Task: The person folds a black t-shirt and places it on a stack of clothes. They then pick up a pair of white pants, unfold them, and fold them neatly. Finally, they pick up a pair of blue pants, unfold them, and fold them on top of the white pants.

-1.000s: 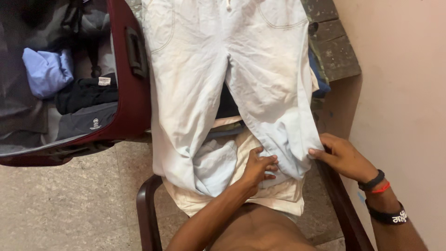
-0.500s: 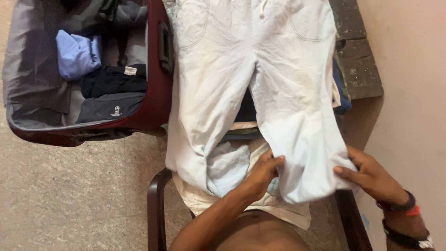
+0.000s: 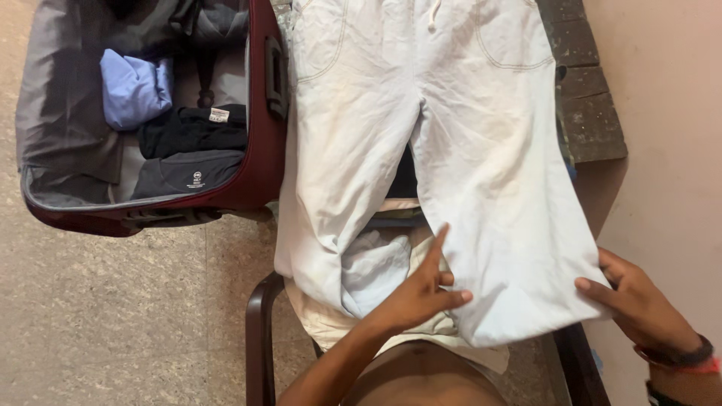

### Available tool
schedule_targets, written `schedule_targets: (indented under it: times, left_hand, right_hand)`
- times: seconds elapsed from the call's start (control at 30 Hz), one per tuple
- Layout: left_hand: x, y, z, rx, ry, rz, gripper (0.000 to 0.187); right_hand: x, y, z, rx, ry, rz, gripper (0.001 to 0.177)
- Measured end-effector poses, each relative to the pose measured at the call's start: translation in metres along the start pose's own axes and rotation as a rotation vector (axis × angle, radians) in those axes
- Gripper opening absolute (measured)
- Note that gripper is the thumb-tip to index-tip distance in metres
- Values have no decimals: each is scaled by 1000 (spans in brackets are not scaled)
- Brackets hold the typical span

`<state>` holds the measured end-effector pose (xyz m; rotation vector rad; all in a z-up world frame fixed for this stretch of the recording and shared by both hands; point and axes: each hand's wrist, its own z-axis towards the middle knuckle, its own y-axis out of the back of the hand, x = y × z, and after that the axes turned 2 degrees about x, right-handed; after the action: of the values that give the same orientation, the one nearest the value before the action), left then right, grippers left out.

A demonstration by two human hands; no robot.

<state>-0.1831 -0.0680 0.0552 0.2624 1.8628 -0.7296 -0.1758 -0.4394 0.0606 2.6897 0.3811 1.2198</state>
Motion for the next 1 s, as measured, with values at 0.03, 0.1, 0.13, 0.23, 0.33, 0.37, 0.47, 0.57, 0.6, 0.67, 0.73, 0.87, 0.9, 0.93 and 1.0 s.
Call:
schedule_targets:
  times: [0.03,0.1,0.13,0.23,0.33,0.37,0.47,0.57,0.6,0.67,0.73,0.87,0.9,0.93,1.0]
  left_hand:
    - [-2,-1,-2,40,-97,60,98]
    - [-3,-1,-4,180,9,53,78]
    - [-1,-1,-4,252,63,48,69]
    - [10,3,-1,372,104,33,51]
    - [27,9,8,442,190,178,43]
    - [35,9,11,473,143,207,41]
    - [56,1,19,581,74,230,38]
    - [56,-5,19,693,100,147,38]
    - [51,-6,17,711,72,133,38]
    - [37,-7,12,744,1,126,38]
    - [23,-6,8,779,-87,135,36]
    - [21,-14,10,755,-102,436,42]
    - [25,-20,15,760,-22,558,42]
    - [28,-24,17,764,59,678,42]
    - [30,-25,14,792,-15,576,40]
  right_hand:
    - [-4,5,-3,-23,-17,-4,64]
    - [-13,15,-9,-31,-85,-27,66]
    - [-15,21,-10,-16,-137,-46,66]
    - [-15,24,-29,29,-268,-276,72]
    - [-4,24,-46,114,-240,-374,86]
    - [-5,24,-49,152,-210,-371,91]
    - [-27,27,-43,132,-237,-281,94]
    - [-69,45,-39,188,12,-69,95]
    - [-82,49,-40,153,134,-21,95]
    - [-95,54,-44,81,380,79,96]
    - [-92,53,-46,7,319,55,91]
    - [-64,40,-52,-13,-47,-184,58]
    - [-55,36,-58,-2,-138,-231,51]
    - [-49,33,-65,9,-230,-278,44]
    - [-44,31,-75,52,-290,-355,41]
